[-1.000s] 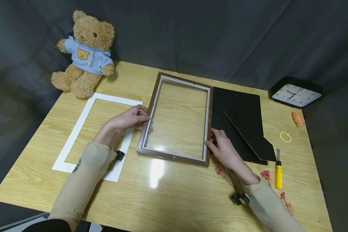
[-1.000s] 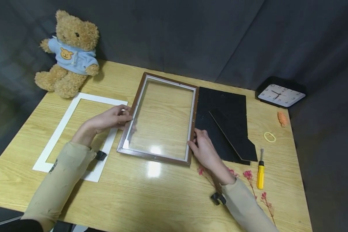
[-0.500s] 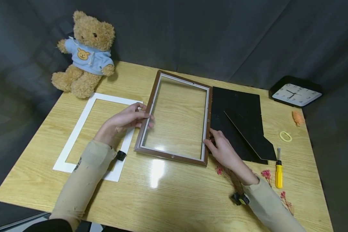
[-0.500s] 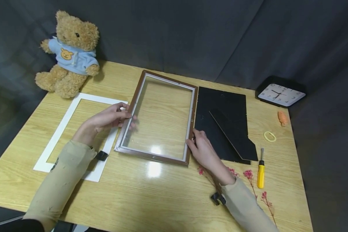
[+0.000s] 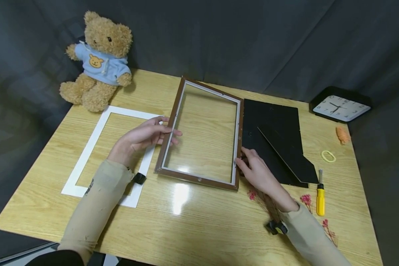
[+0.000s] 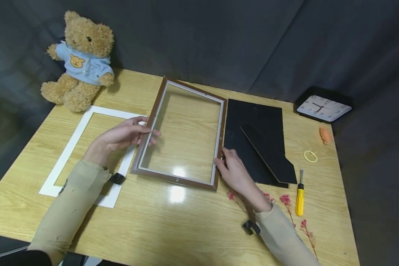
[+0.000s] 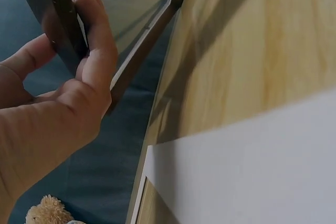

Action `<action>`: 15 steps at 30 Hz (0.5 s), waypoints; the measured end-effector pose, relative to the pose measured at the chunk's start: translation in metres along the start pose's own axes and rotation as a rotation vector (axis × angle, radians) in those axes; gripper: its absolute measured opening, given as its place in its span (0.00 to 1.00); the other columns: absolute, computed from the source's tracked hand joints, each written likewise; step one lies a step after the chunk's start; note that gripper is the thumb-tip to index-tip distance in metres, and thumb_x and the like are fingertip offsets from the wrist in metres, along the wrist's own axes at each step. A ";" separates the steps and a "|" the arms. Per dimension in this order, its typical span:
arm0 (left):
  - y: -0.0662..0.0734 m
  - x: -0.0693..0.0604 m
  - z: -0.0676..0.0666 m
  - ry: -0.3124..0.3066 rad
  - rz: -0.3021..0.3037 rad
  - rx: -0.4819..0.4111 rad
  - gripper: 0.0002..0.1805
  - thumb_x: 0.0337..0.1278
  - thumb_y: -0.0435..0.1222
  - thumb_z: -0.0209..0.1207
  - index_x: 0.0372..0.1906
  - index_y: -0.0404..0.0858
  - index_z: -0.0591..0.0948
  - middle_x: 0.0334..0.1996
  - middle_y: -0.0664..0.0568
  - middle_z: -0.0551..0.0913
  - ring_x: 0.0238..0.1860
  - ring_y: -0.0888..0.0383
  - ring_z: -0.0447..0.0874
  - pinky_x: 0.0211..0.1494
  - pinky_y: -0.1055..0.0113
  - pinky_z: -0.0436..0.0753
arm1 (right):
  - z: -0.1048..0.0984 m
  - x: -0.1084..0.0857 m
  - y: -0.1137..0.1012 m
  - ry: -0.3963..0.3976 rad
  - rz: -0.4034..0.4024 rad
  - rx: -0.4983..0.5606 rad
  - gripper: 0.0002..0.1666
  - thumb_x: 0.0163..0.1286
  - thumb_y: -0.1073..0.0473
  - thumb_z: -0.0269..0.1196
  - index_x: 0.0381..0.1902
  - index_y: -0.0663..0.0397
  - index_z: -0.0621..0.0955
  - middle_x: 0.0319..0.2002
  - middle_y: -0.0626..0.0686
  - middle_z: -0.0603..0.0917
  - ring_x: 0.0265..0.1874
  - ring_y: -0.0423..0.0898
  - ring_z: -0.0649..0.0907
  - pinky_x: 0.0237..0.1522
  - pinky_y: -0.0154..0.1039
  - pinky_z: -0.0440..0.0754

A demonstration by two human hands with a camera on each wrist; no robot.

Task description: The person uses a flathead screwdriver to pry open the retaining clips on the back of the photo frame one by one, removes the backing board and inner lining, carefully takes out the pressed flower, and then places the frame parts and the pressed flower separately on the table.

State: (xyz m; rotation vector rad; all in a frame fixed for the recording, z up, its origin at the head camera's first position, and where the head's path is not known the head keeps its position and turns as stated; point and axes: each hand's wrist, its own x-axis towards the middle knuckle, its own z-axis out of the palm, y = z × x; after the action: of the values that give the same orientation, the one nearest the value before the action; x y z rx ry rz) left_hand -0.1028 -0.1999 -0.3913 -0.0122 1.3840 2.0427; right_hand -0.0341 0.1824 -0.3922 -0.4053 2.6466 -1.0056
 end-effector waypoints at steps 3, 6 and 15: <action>0.000 0.000 -0.001 -0.002 -0.005 -0.025 0.20 0.80 0.23 0.46 0.68 0.34 0.57 0.53 0.29 0.86 0.42 0.46 0.93 0.48 0.59 0.90 | 0.001 -0.001 -0.001 0.030 -0.024 -0.003 0.34 0.87 0.60 0.55 0.77 0.81 0.62 0.62 0.74 0.72 0.50 0.61 0.80 0.45 0.53 0.81; -0.001 0.000 -0.002 -0.009 -0.004 -0.030 0.22 0.79 0.21 0.46 0.69 0.34 0.57 0.56 0.27 0.85 0.43 0.45 0.93 0.49 0.59 0.90 | 0.003 -0.002 -0.002 0.071 -0.059 -0.012 0.32 0.85 0.62 0.57 0.77 0.78 0.64 0.62 0.73 0.71 0.54 0.63 0.78 0.49 0.55 0.79; 0.000 0.001 -0.003 0.010 -0.006 0.015 0.30 0.76 0.19 0.51 0.73 0.34 0.53 0.59 0.27 0.83 0.36 0.51 0.91 0.45 0.63 0.90 | 0.001 -0.004 -0.010 0.138 -0.093 -0.004 0.23 0.84 0.65 0.58 0.71 0.69 0.76 0.51 0.62 0.82 0.43 0.53 0.82 0.37 0.42 0.79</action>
State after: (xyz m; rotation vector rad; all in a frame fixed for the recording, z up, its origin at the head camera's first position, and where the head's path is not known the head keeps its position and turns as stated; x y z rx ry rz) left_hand -0.1043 -0.2018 -0.3932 -0.0200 1.4032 2.0299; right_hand -0.0287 0.1756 -0.3857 -0.4809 2.7747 -1.0933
